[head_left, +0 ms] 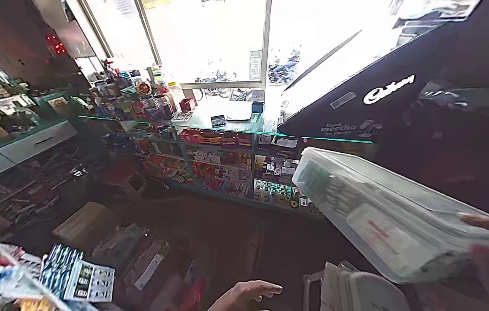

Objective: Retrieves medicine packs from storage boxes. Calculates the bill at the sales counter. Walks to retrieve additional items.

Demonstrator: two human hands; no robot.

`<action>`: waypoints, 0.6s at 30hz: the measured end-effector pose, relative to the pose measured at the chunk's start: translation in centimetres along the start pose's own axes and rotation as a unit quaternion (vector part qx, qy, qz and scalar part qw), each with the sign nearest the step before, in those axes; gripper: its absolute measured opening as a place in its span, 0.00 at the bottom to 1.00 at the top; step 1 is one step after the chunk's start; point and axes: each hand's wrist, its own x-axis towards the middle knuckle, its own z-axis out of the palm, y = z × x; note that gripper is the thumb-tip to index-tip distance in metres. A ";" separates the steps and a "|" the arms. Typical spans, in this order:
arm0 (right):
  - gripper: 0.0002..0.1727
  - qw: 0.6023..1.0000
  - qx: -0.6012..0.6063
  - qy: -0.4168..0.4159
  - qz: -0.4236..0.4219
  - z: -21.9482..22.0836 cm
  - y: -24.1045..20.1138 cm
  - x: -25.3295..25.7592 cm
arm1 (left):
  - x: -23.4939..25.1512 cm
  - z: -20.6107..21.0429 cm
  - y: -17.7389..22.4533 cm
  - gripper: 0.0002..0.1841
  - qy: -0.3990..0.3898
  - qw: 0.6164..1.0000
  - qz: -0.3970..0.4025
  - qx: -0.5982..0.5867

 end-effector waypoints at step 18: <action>0.34 0.967 -0.016 -0.104 -0.231 70.3 22.1 20.6 | 23.8 -38.6 -10.5 0.25 0.189 0.978 -0.076 -0.053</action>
